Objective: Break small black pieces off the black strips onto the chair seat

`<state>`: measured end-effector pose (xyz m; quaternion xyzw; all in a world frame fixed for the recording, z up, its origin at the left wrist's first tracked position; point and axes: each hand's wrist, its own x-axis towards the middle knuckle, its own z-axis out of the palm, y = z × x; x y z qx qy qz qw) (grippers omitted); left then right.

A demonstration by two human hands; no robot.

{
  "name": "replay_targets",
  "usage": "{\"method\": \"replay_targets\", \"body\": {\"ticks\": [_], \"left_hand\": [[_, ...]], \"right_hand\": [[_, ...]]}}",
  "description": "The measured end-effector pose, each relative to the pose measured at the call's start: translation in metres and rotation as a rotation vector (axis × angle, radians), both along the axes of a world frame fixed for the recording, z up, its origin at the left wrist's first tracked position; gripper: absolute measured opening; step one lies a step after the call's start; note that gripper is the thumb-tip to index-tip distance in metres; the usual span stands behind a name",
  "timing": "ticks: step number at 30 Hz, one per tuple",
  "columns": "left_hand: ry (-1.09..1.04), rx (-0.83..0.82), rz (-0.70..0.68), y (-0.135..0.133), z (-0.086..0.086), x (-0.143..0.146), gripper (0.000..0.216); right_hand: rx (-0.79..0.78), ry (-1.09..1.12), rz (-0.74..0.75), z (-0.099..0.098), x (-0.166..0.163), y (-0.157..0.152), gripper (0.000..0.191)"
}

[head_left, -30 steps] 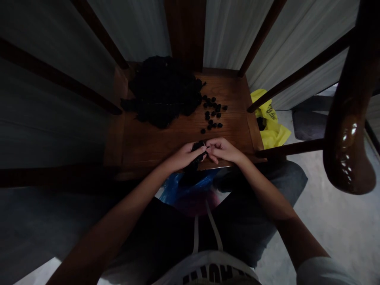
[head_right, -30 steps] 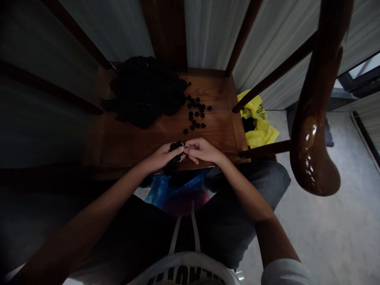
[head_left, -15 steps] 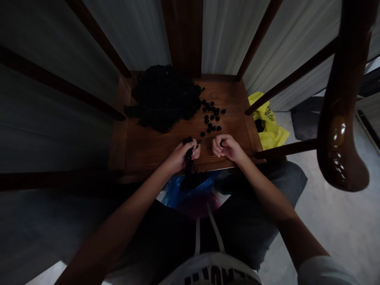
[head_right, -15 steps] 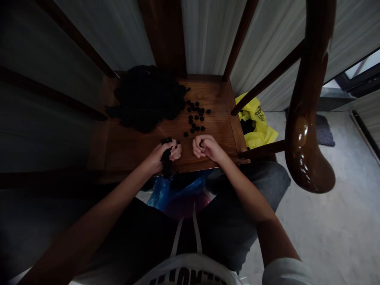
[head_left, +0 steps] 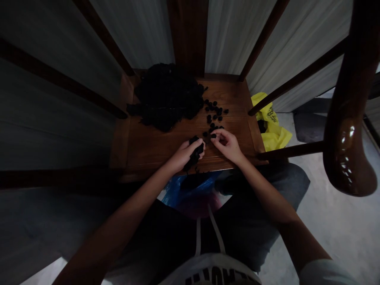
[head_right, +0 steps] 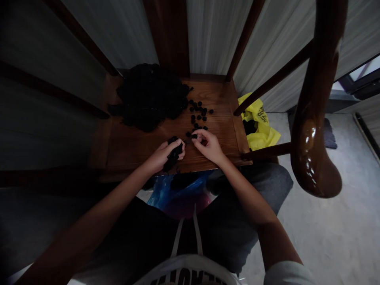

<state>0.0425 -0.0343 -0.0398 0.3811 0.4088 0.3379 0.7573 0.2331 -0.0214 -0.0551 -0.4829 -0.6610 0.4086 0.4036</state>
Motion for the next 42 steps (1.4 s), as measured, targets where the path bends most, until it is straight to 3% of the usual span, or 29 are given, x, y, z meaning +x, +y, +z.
{"method": "replay_targets", "body": {"ticks": [5,10,13,17,20,23,28,42], "left_hand": [[0.201,0.115,-0.004,-0.001,-0.005,-0.001,0.041],[0.133,0.112,0.011,-0.002,-0.008,0.002,0.041],[0.1,0.107,0.017,-0.002,-0.01,0.003,0.038],[-0.005,0.082,0.04,0.0,-0.011,0.002,0.035],[-0.056,0.054,0.052,-0.001,-0.008,0.002,0.035],[0.032,0.084,0.049,-0.004,-0.003,0.002,0.035],[0.211,0.188,0.018,-0.008,-0.005,0.004,0.036],[0.169,0.213,0.018,-0.009,-0.016,0.004,0.033]], "right_hand": [[0.177,-0.181,-0.035,0.003,0.003,0.0,0.02],[0.443,-0.534,-0.034,0.005,0.012,0.016,0.023],[0.487,-0.654,-0.081,0.007,0.013,0.031,0.029],[0.465,-0.563,-0.121,0.015,0.008,0.035,0.034],[0.385,-0.375,-0.055,0.022,0.006,0.017,0.02],[0.244,-0.296,0.046,0.025,0.003,-0.007,0.024],[0.151,-0.399,0.286,0.028,-0.003,-0.026,0.025],[0.112,-0.587,0.277,0.033,-0.001,-0.021,0.012]]}}
